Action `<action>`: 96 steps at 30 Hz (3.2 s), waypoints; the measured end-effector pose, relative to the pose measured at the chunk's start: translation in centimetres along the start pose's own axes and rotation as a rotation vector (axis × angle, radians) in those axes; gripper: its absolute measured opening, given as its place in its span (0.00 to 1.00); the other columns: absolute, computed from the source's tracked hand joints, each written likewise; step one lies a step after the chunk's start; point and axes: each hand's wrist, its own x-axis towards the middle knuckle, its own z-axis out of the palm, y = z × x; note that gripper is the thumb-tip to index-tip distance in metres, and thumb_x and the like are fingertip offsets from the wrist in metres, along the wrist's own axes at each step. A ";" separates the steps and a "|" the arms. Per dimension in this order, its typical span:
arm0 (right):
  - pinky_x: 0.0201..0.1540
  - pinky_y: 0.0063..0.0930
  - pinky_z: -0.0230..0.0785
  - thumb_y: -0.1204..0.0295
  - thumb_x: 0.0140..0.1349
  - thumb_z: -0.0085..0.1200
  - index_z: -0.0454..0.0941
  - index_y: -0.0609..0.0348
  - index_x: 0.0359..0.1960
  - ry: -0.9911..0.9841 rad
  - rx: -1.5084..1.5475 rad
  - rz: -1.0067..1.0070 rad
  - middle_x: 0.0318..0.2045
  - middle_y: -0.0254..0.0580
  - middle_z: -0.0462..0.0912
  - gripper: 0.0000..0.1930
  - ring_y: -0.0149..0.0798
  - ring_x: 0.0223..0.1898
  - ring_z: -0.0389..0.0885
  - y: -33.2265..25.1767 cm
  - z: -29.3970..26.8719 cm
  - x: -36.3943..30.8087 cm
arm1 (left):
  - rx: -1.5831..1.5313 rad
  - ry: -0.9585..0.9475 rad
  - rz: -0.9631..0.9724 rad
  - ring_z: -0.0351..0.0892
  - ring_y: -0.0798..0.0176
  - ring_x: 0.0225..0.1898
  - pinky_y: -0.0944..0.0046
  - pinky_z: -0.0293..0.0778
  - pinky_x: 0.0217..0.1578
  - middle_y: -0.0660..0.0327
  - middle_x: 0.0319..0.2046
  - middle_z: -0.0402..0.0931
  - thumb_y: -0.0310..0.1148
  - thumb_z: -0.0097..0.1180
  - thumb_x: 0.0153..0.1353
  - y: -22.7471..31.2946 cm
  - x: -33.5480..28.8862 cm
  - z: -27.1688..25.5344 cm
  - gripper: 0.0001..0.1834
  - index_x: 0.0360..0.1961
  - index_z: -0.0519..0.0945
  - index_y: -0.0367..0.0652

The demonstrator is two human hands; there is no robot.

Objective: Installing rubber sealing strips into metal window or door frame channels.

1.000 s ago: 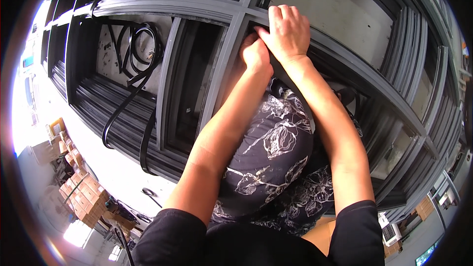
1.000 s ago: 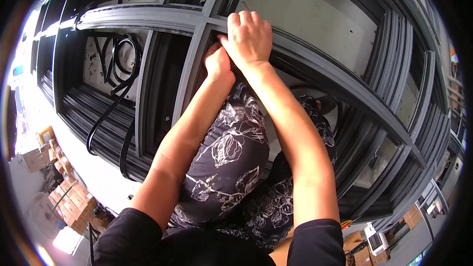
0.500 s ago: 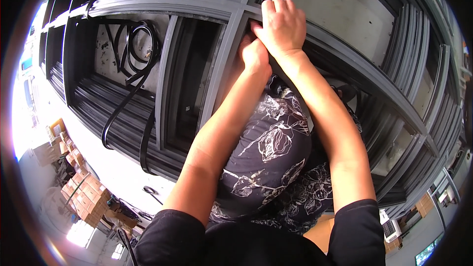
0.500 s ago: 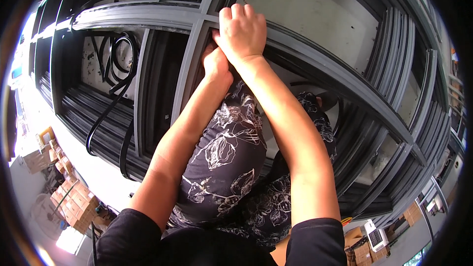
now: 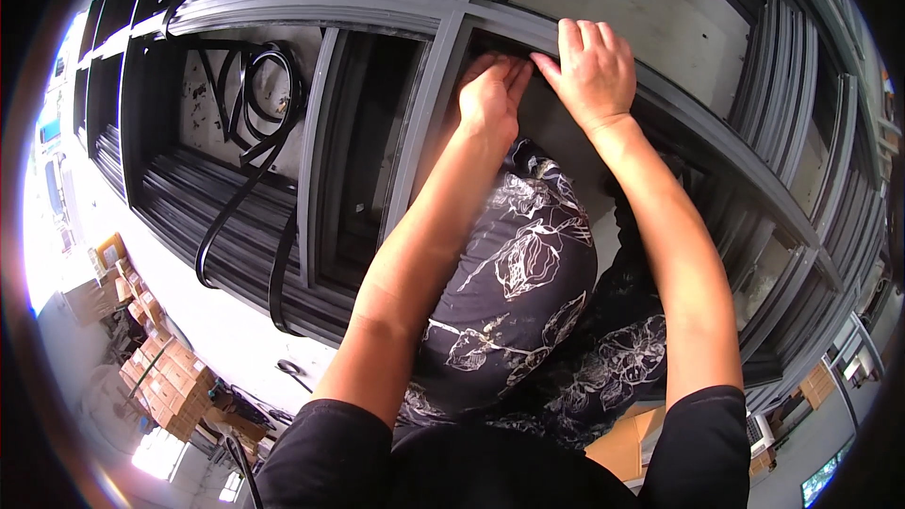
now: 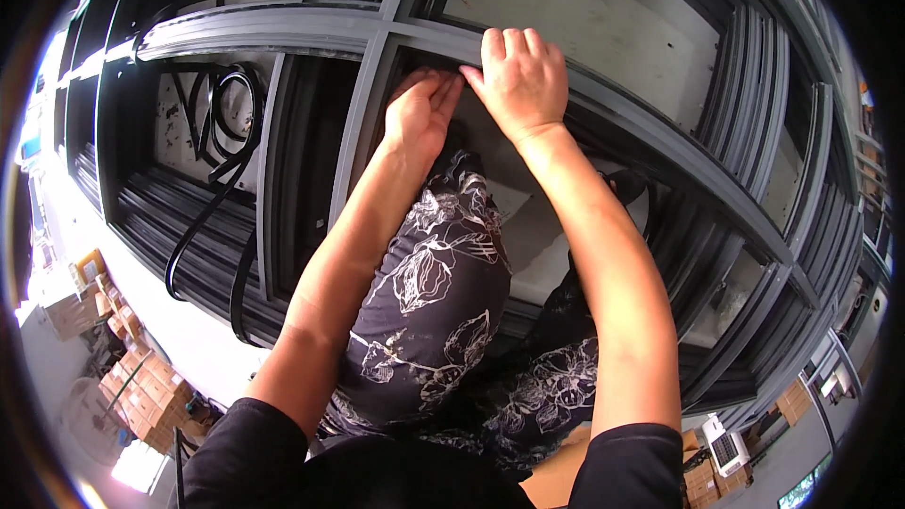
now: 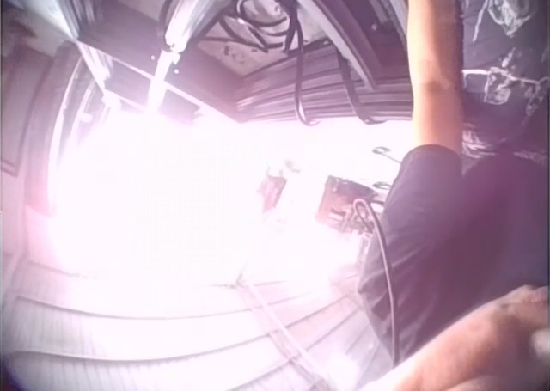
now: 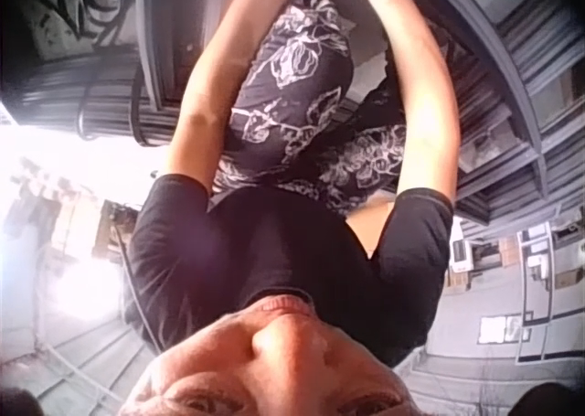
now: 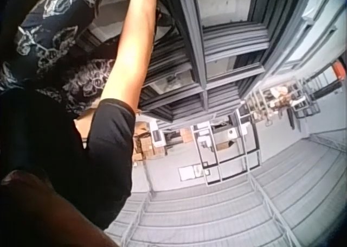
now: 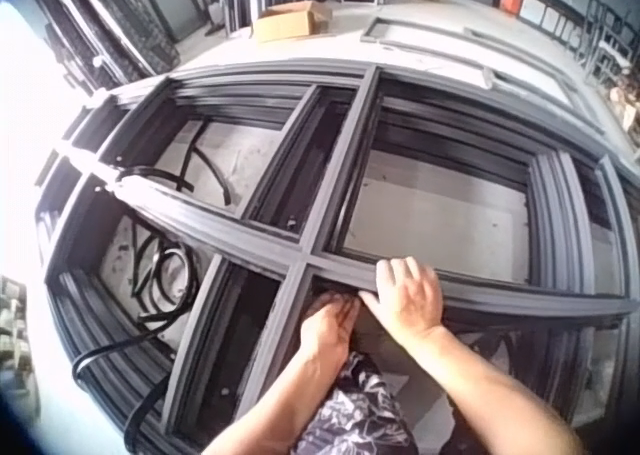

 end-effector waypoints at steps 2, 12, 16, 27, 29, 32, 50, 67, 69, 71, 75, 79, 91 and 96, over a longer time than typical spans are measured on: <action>0.41 0.34 0.73 0.51 0.49 0.71 0.77 0.51 0.41 -0.072 -0.020 0.026 0.34 0.31 0.78 0.25 0.37 0.41 0.79 -0.2 0.1 0.0 | -0.008 0.004 -0.031 0.78 0.46 0.56 0.48 0.76 0.64 0.47 0.49 0.75 0.18 0.47 0.70 0.0 -0.2 0.1 0.08 0.49 0.72 0.32; 0.45 0.39 0.72 0.51 0.50 0.71 0.77 0.52 0.42 -0.114 0.005 0.101 0.37 0.33 0.82 0.25 0.39 0.44 0.80 1.3 -1.1 -1.0 | 0.216 -0.037 -0.153 0.83 0.51 0.45 0.51 0.83 0.55 0.50 0.43 0.79 0.20 0.51 0.68 -0.1 -0.5 0.6 0.07 0.45 0.76 0.32; 0.44 0.37 0.72 0.51 0.48 0.72 0.77 0.52 0.40 -0.075 0.035 0.081 0.36 0.31 0.81 0.25 0.37 0.43 0.80 1.4 -0.8 -1.2 | 0.257 0.097 -0.099 0.83 0.53 0.42 0.56 0.87 0.47 0.52 0.43 0.79 0.19 0.52 0.66 -0.8 -0.4 2.0 0.07 0.43 0.77 0.30; 0.42 0.35 0.72 0.52 0.47 0.72 0.76 0.50 0.36 -0.106 0.046 0.076 0.33 0.29 0.80 0.23 0.36 0.42 0.79 0.4 0.1 0.0 | 0.197 0.246 0.034 0.81 0.55 0.35 0.61 0.85 0.36 0.53 0.40 0.80 0.16 0.53 0.60 -1.0 0.1 2.5 0.07 0.40 0.78 0.32; 0.41 0.35 0.72 0.52 0.48 0.72 0.76 0.49 0.36 -0.074 0.060 0.050 0.34 0.29 0.80 0.23 0.35 0.42 0.80 0.2 0.2 -0.1 | 0.229 0.252 0.058 0.81 0.55 0.36 0.61 0.85 0.35 0.53 0.39 0.80 0.16 0.53 0.60 -1.0 0.5 2.0 0.07 0.39 0.78 0.32; 0.42 0.35 0.72 0.52 0.48 0.72 0.76 0.50 0.40 -0.095 0.050 0.055 0.35 0.30 0.81 0.24 0.36 0.43 0.80 0.6 0.0 -0.7 | 0.202 0.249 0.058 0.81 0.56 0.35 0.62 0.85 0.34 0.55 0.38 0.80 0.16 0.53 0.59 -0.7 1.1 1.5 0.07 0.38 0.78 0.33; 0.56 0.38 0.70 0.69 0.57 0.62 0.75 0.54 0.62 0.043 -0.050 0.001 0.50 0.35 0.81 0.28 0.38 0.51 0.78 1.9 -1.2 -4.4 | 0.318 0.091 0.039 0.85 0.58 0.35 0.64 0.85 0.36 0.54 0.35 0.83 0.23 0.58 0.67 -0.2 1.1 -0.3 0.03 0.39 0.76 0.37; 0.53 0.36 0.71 0.65 0.54 0.64 0.76 0.48 0.60 0.128 -0.081 -0.086 0.49 0.27 0.79 0.29 0.32 0.47 0.78 2.3 0.5 -4.1 | 0.240 -0.069 -0.029 0.85 0.54 0.41 0.61 0.84 0.44 0.50 0.38 0.83 0.24 0.57 0.69 0.0 0.6 -1.2 0.04 0.41 0.78 0.35; 0.56 0.38 0.69 0.64 0.43 0.72 0.69 0.48 0.67 0.076 -0.052 -0.070 0.56 0.30 0.76 0.44 0.35 0.52 0.76 2.3 0.4 -4.1 | 0.244 -0.070 -0.035 0.85 0.53 0.42 0.61 0.85 0.44 0.50 0.39 0.83 0.24 0.57 0.69 0.2 0.2 -0.7 0.05 0.43 0.78 0.34; 0.56 0.38 0.69 0.63 0.42 0.73 0.69 0.48 0.67 0.063 -0.050 -0.070 0.55 0.31 0.76 0.45 0.36 0.52 0.76 2.3 0.3 -4.0 | 0.290 -0.090 -0.033 0.86 0.53 0.42 0.61 0.85 0.44 0.49 0.40 0.83 0.24 0.56 0.69 0.8 -0.5 -0.2 0.07 0.45 0.79 0.33; 0.56 0.38 0.70 0.61 0.43 0.72 0.72 0.51 0.65 0.073 -0.056 -0.105 0.53 0.33 0.78 0.42 0.36 0.52 0.77 2.5 0.1 -3.3 | 0.623 -0.165 0.159 0.86 0.54 0.44 0.61 0.84 0.45 0.48 0.42 0.83 0.24 0.55 0.70 2.9 -4.1 0.1 0.09 0.48 0.79 0.31; 0.44 0.29 0.74 0.71 0.59 0.60 0.82 0.54 0.49 0.252 -0.060 -0.155 0.38 0.28 0.80 0.16 0.30 0.38 0.79 2.6 -0.3 -2.5 | 0.923 -0.129 0.803 0.85 0.62 0.42 0.66 0.82 0.44 0.54 0.40 0.84 0.26 0.53 0.72 7.4 -7.5 -2.2 0.09 0.49 0.80 0.34; 0.41 0.29 0.72 0.70 0.58 0.58 0.81 0.53 0.49 0.225 -0.020 -0.171 0.34 0.28 0.78 0.16 0.30 0.38 0.77 2.3 -0.2 -1.3 | 1.650 0.195 0.973 0.82 0.45 0.42 0.53 0.76 0.46 0.50 0.38 0.83 0.34 0.47 0.71 8.6 -5.5 -9.3 0.13 0.48 0.79 0.38; 0.42 0.30 0.72 0.70 0.58 0.57 0.79 0.55 0.51 0.202 -0.096 -0.151 0.34 0.29 0.76 0.18 0.31 0.39 0.76 1.9 -0.1 -0.7 | 1.681 0.174 1.003 0.82 0.46 0.41 0.53 0.76 0.45 0.51 0.37 0.83 0.33 0.45 0.71 8.5 -6.0 -8.0 0.13 0.47 0.79 0.38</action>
